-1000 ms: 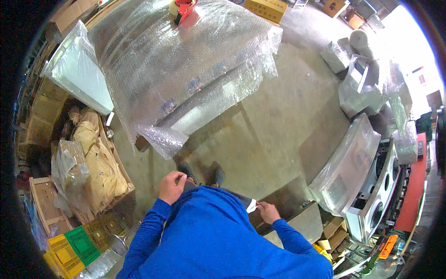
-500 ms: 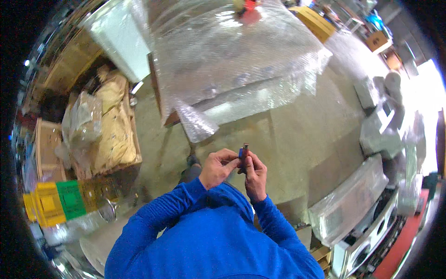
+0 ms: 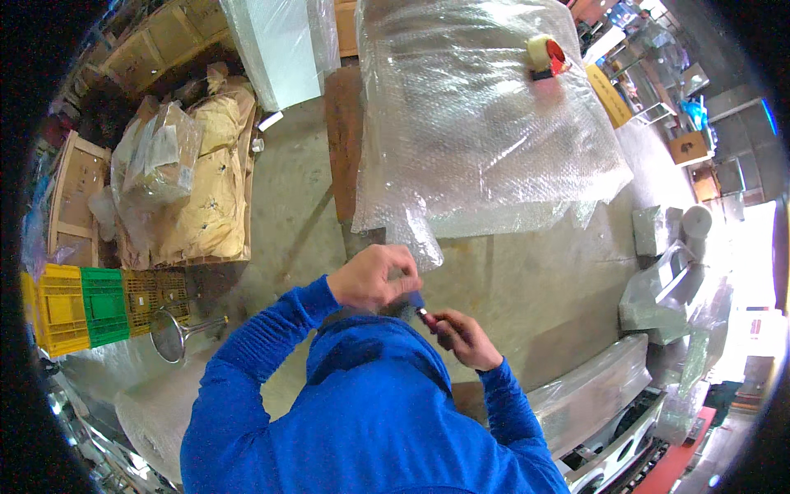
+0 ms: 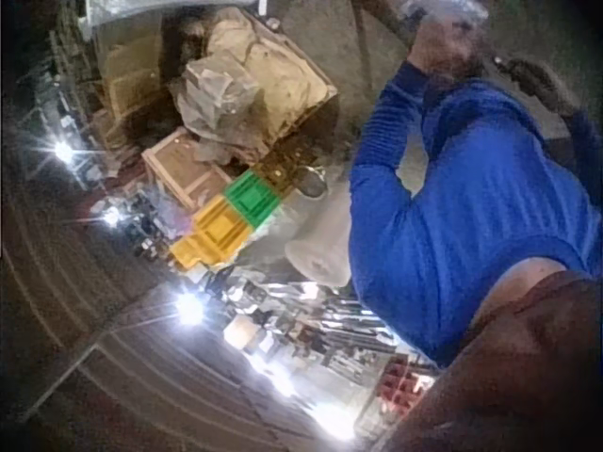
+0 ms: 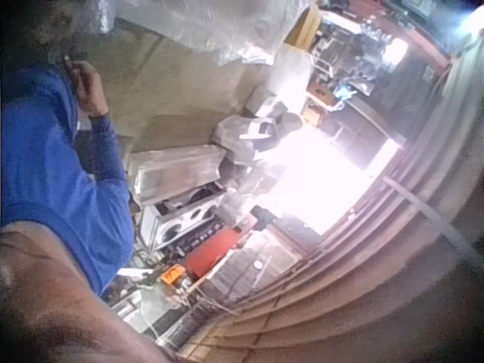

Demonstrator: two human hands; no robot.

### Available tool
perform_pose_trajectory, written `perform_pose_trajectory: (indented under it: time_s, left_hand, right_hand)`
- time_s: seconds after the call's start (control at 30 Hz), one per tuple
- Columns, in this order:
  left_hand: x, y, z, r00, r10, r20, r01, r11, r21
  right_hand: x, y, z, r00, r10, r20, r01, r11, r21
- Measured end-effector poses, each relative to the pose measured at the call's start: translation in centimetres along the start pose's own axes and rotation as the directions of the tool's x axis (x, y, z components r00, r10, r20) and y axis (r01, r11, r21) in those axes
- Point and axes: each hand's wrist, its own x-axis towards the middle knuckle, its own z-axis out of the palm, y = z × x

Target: The person wraps a large piece of furniture with bubble wrap and secures it with packing tape. They use a utility knife to cut the bubble wrap and a tape dispenser to apply tape around the edges.

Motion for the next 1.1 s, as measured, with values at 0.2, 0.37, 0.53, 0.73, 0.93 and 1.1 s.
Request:
perform_pose_trajectory:
  time_s: [0.2,0.37,0.53,0.73,0.93,1.1]
  left_hand:
    - [3.4,-13.6,-4.7,0.702,-0.549,-0.454,-0.132,0.527,-0.840]
    - [5.4,-13.9,-4.2,0.797,-0.597,-0.093,-0.013,0.138,-0.990]
    - [4.0,-18.6,-5.3,0.944,-0.325,-0.057,-0.024,0.106,-0.994]
    - [4.8,-13.2,-1.2,0.860,-0.491,-0.138,-0.083,0.131,-0.988]
    - [4.2,-11.0,-0.9,0.736,-0.585,-0.341,-0.027,0.477,-0.878]
    - [3.7,-10.2,-0.7,0.707,-0.605,-0.366,-0.011,0.509,-0.861]
  right_hand:
    - [2.3,-1.3,0.2,0.876,-0.021,-0.483,0.209,0.917,0.340]
    - [5.7,-3.0,2.5,0.838,-0.044,-0.544,0.279,0.891,0.359]
    - [6.7,-4.0,3.7,0.762,-0.043,-0.646,-0.018,0.996,-0.088]
    - [10.2,-7.9,6.0,0.755,-0.387,-0.529,-0.130,0.704,-0.699]
    - [12.7,-12.0,6.9,0.810,-0.296,-0.506,-0.407,0.339,-0.848]
    - [14.3,-12.7,6.7,0.834,-0.228,-0.503,-0.474,0.172,-0.864]
